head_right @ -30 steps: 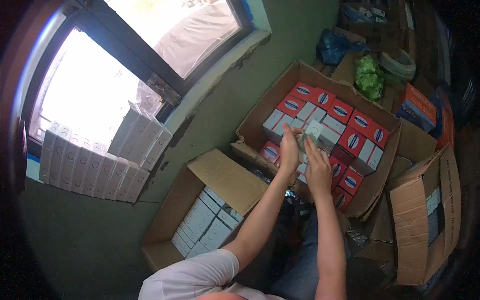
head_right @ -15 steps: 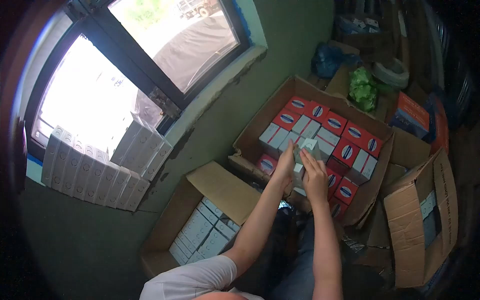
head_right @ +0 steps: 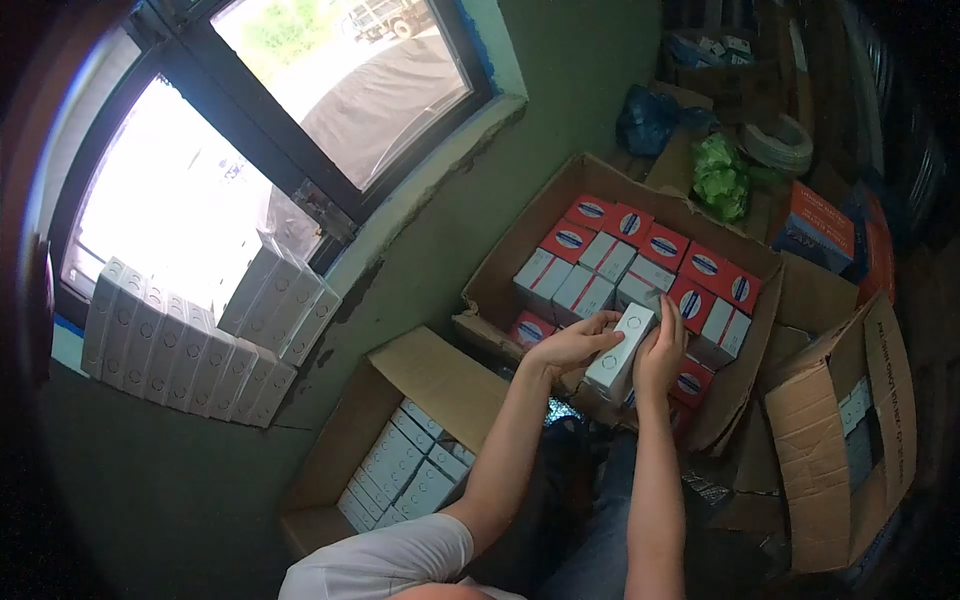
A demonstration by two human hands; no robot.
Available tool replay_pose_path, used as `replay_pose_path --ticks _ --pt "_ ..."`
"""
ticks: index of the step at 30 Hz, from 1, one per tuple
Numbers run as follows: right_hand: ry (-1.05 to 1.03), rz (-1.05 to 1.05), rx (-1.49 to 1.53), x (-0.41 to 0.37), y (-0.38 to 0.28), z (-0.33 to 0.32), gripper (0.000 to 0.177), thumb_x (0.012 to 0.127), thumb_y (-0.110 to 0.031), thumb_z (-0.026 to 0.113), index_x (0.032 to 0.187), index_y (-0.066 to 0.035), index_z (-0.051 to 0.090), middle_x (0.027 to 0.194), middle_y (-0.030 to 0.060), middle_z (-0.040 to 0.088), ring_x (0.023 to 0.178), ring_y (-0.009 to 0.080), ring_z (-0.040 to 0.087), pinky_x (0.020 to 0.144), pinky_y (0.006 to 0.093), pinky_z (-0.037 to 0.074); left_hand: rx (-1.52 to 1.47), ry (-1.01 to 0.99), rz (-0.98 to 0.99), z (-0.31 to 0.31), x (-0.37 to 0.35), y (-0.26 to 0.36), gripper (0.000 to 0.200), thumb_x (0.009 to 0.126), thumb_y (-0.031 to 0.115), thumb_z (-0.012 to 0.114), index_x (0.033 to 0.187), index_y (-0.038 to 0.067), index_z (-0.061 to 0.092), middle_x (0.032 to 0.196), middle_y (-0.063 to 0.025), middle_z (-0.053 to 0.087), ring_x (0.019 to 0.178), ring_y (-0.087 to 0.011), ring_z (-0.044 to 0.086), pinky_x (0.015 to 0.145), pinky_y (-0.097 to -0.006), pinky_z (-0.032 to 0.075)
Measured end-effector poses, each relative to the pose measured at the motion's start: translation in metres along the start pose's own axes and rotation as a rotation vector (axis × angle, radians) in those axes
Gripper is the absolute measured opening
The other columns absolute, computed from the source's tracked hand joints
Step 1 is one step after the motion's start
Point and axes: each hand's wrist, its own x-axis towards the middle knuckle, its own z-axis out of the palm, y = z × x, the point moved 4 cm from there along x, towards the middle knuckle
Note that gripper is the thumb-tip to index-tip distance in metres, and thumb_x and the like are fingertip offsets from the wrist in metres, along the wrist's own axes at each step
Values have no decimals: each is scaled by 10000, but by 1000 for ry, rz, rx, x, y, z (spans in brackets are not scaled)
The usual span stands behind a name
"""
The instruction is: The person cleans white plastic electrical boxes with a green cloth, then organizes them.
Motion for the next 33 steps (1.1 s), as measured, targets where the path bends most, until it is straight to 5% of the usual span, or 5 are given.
replay_pose_path --ticks 7,10,13,20,33 --pt "-105 -31 -1 0 -6 7 454 884 19 435 1333 -29 477 1333 149 519 1224 335 496 991 454 412 33 112 -43 2 0 6 526 873 168 490 1369 24 389 1252 -85 512 1191 -196 471 985 -369 389" --pt "-118 -73 45 -3 -22 10 456 885 19 431 1336 -31 477 1333 150 520 1223 339 496 998 453 406 72 155 -3 0 2 11 550 934 404 456 1345 41 417 1310 -86 471 1241 -213 428 1005 -370 361" --pt "-179 -137 89 -8 -33 18 455 875 11 445 1324 -43 497 1341 131 522 1192 345 511 989 435 418 -216 647 129 -17 29 -20 667 938 584 391 1195 -11 549 1013 -102 597 900 -210 552 775 -315 435" --pt "-240 -294 6 -6 -64 12 541 801 26 503 1328 -90 527 1343 37 544 964 290 572 875 369 493 -154 1197 449 -48 -2 -3 896 922 716 258 930 -101 628 770 -42 572 760 -152 522 792 -269 401" --pt "-145 -147 -167 -1 -48 15 571 778 29 557 1334 -99 529 1376 9 523 926 267 578 811 353 537 -284 1020 594 -43 -14 6 792 933 708 236 746 20 582 814 -53 534 838 -155 485 907 -237 326"
